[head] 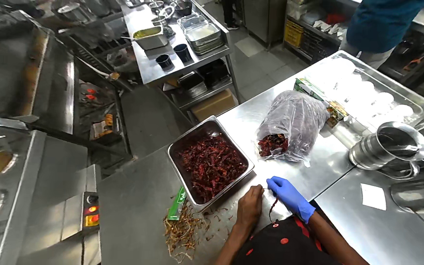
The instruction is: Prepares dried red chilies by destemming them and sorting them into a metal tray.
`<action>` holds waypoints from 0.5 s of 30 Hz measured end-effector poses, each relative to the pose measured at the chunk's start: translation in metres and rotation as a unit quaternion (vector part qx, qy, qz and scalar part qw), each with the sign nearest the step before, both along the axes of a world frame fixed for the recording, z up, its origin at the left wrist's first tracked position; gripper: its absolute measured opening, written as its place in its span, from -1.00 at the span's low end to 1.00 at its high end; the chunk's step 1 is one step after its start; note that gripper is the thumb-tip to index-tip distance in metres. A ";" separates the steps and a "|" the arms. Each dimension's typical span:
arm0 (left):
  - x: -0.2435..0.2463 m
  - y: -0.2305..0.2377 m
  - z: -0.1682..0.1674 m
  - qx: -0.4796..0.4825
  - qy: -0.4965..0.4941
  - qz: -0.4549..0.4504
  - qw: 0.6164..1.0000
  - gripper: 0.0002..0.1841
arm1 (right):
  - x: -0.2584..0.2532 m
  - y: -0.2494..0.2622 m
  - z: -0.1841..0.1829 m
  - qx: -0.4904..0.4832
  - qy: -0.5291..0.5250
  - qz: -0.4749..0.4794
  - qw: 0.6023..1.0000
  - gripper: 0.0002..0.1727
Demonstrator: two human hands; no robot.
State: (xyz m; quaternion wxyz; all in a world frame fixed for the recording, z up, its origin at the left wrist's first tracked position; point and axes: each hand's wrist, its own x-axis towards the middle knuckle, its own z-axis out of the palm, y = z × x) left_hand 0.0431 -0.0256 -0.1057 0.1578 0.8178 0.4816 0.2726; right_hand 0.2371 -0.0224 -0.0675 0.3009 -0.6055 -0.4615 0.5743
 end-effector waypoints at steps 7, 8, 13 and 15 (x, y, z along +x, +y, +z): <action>0.016 0.009 0.058 -0.060 -0.155 -0.050 0.985 -0.78 | -0.013 -0.001 0.021 0.111 0.104 -0.083 0.985 -0.50; 0.018 0.009 0.065 -0.047 -0.148 -0.044 0.987 -0.78 | -0.014 0.000 0.026 0.120 0.117 -0.097 0.981 -0.50; 0.020 0.010 0.086 0.021 -0.130 -0.002 0.991 -0.77 | -0.021 0.002 0.040 0.159 0.105 -0.102 0.976 -0.54; 0.020 0.010 0.090 0.023 -0.149 -0.003 0.989 -0.79 | -0.022 0.003 0.044 0.185 0.105 -0.100 0.972 -0.51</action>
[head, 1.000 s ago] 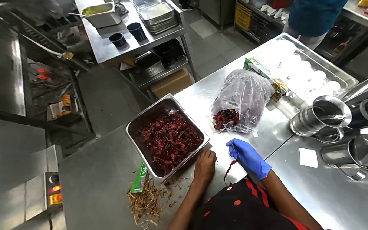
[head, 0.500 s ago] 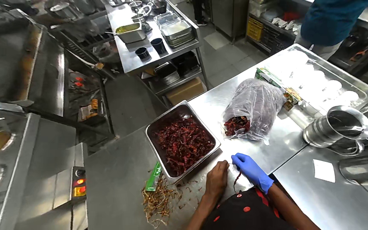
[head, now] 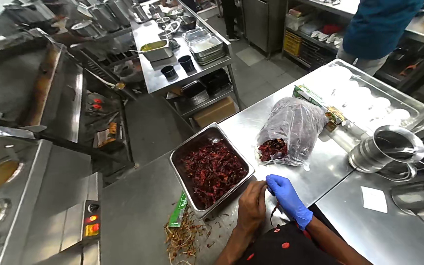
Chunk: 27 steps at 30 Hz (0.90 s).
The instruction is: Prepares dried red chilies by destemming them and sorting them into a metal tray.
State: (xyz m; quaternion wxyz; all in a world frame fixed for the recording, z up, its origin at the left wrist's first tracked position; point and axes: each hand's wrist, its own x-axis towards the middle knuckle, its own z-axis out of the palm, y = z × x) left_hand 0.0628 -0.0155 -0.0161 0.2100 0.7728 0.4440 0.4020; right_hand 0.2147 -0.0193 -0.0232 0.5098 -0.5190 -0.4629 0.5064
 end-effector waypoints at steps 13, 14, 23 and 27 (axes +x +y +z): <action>0.001 0.010 0.043 -0.108 -0.130 0.001 0.986 -0.85 | -0.011 0.008 0.026 0.032 0.220 0.011 0.975 -0.52; -0.002 0.009 0.044 -0.127 -0.144 -0.005 0.981 -0.84 | -0.007 0.010 0.027 0.051 0.164 -0.010 0.985 -0.52; -0.084 0.070 0.062 0.051 0.201 0.148 0.967 -0.36 | 0.047 0.006 0.024 -0.046 0.274 0.026 0.960 -0.55; -0.052 0.025 0.010 -0.007 0.185 -0.022 0.982 -0.55 | 0.066 0.002 0.009 -0.090 0.160 0.024 0.983 -0.51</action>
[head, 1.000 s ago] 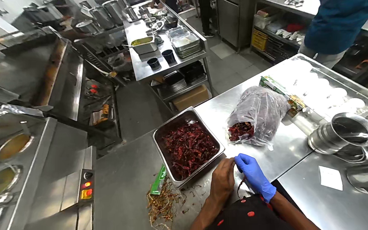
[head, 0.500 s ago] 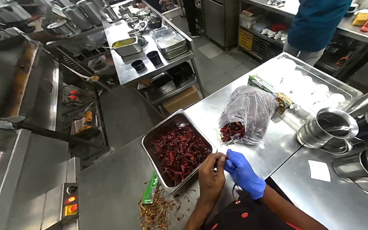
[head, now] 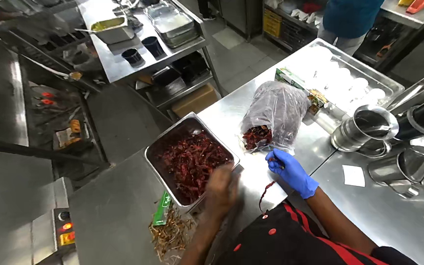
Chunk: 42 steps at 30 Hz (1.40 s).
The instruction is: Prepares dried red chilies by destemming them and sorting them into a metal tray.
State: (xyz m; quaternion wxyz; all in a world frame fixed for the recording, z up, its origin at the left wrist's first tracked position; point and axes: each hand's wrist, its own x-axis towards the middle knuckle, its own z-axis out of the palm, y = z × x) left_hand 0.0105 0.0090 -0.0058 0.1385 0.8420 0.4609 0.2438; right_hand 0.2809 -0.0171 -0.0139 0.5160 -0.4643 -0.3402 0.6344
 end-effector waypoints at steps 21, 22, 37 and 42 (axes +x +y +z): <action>0.074 -0.020 -0.032 -0.155 -0.027 -0.094 0.983 -0.78 | -0.019 -0.034 -0.033 -0.008 -0.287 -0.015 0.958 -0.47; 0.074 -0.020 -0.029 -0.153 -0.061 -0.085 0.983 -0.78 | -0.024 -0.031 -0.029 -0.003 -0.280 -0.032 0.960 -0.47; 0.044 0.003 0.025 -0.304 -0.484 -0.061 0.818 -0.88 | -0.058 -0.007 -0.002 0.052 0.247 0.071 0.965 -0.44; -0.023 0.055 0.035 -0.043 0.067 0.082 0.993 -0.76 | -0.077 0.002 -0.077 -0.034 -0.346 0.253 0.903 -0.41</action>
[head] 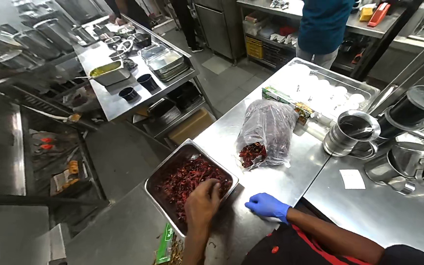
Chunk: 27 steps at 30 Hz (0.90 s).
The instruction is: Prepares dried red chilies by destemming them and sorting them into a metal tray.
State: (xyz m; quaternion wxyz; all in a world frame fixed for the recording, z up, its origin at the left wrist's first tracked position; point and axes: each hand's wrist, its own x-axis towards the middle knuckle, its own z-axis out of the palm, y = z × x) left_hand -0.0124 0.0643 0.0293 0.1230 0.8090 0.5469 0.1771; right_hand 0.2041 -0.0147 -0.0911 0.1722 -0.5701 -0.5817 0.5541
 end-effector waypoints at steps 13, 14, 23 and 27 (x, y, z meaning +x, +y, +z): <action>0.149 0.031 -0.046 0.046 -0.083 -0.173 0.980 -0.67 | 0.024 0.007 0.022 0.015 0.094 -0.041 0.995 -0.49; 0.163 0.034 -0.050 0.066 -0.059 -0.174 0.981 -0.61 | 0.035 0.003 0.020 0.016 0.080 -0.047 0.996 -0.47; 0.150 0.038 -0.053 -0.051 -0.128 -0.068 0.988 -0.82 | 0.074 -0.041 0.014 -0.010 0.112 -0.200 0.973 -0.50; 0.112 0.024 -0.047 -0.012 -0.187 0.002 0.982 -0.90 | 0.067 -0.035 0.027 0.011 0.168 -0.235 0.957 -0.55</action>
